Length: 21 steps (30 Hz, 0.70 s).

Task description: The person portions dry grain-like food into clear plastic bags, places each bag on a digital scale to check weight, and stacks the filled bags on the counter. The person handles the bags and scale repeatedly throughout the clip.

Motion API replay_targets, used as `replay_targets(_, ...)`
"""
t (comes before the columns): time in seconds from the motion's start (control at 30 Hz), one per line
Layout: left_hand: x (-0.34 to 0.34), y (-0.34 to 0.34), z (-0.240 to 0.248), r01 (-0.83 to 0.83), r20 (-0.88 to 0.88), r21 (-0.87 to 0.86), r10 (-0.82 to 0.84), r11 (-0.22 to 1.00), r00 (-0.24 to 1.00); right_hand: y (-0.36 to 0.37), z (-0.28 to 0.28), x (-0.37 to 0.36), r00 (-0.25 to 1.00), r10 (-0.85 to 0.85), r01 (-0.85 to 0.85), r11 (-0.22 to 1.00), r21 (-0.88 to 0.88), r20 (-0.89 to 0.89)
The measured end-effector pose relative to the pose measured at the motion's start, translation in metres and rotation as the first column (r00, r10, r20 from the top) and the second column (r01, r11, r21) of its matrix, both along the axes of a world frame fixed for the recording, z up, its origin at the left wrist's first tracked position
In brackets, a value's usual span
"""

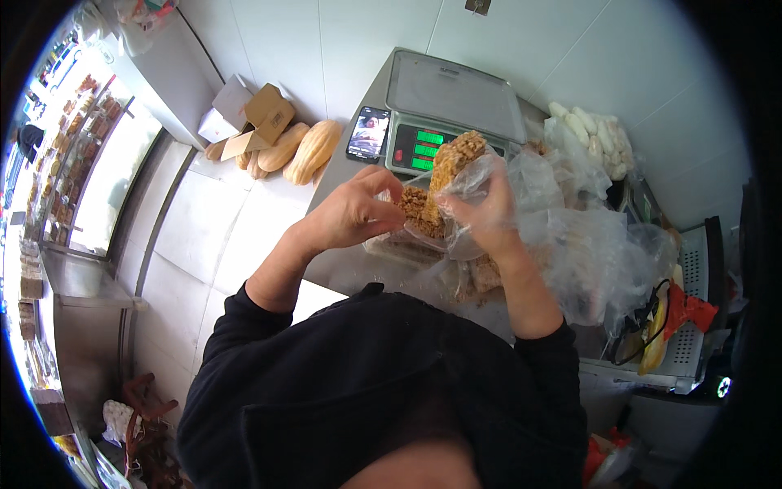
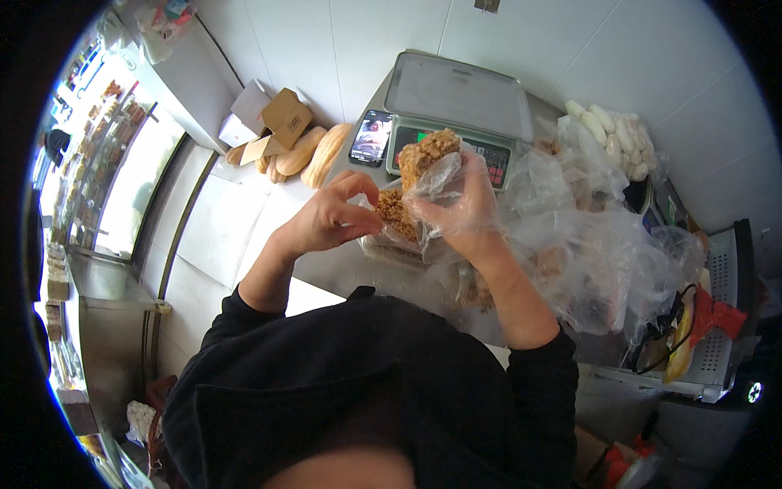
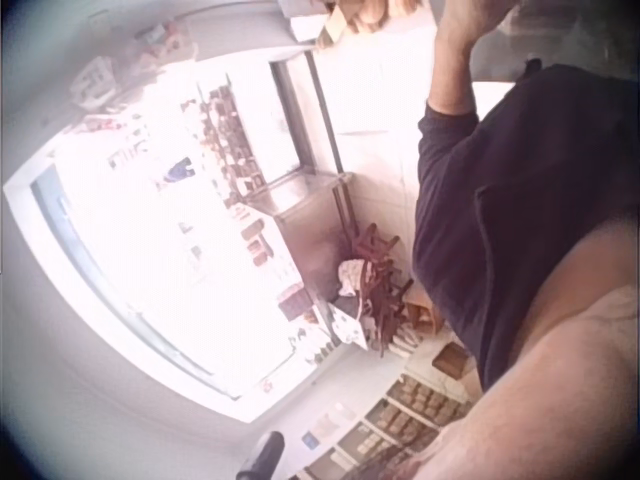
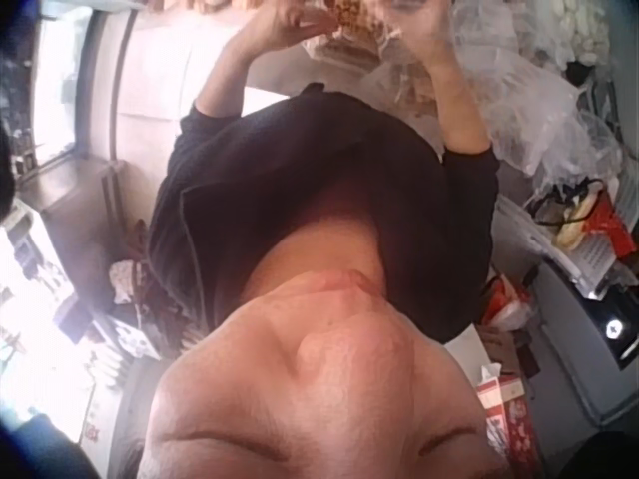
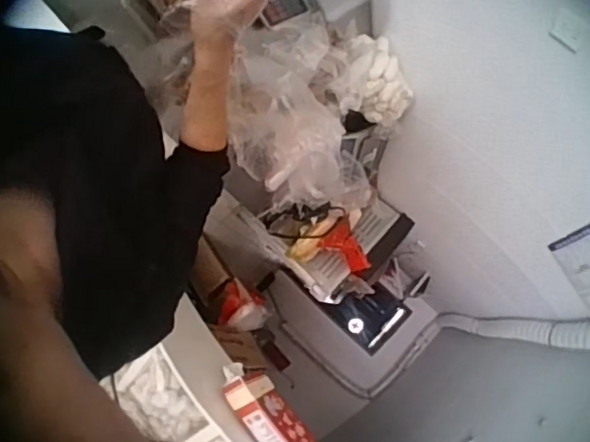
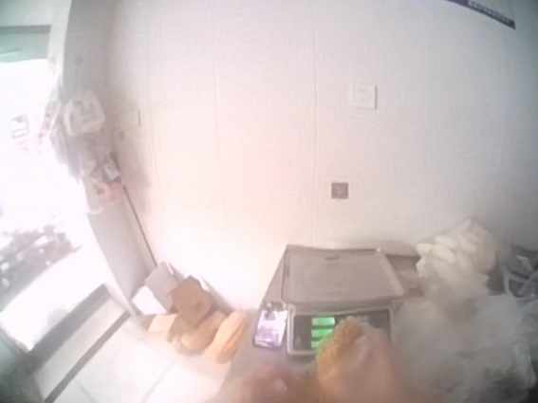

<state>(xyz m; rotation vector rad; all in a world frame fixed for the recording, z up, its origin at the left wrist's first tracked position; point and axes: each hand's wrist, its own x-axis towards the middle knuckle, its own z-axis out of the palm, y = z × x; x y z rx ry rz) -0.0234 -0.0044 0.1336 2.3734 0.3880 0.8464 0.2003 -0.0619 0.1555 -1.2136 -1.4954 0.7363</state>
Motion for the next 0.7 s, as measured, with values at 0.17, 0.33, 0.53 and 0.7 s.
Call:
replay_targets(0.17,0.005,0.001,0.001,0.031,0.09,0.132,-0.043,0.991,0.995,-0.004,-0.006,0.003,0.957,-0.048,-0.005,0.983,0.183,0.286)
replay_targets(0.33,0.003,-0.001,0.006,0.009,-0.064,0.233,0.006,0.972,0.998,-0.002,-0.001,0.013,0.951,-0.045,0.023,0.997,0.074,0.306)
replay_targets(0.53,0.023,-0.02,0.007,-0.115,-0.433,0.361,0.276,0.925,0.858,0.002,-0.001,0.019,0.956,-0.165,0.121,0.975,0.186,0.241)
replay_targets(0.7,0.036,-0.026,0.008,-0.143,-0.556,0.348,0.327,0.926,0.764,0.001,-0.001,0.023,0.933,-0.156,0.097,0.977,0.19,0.326)
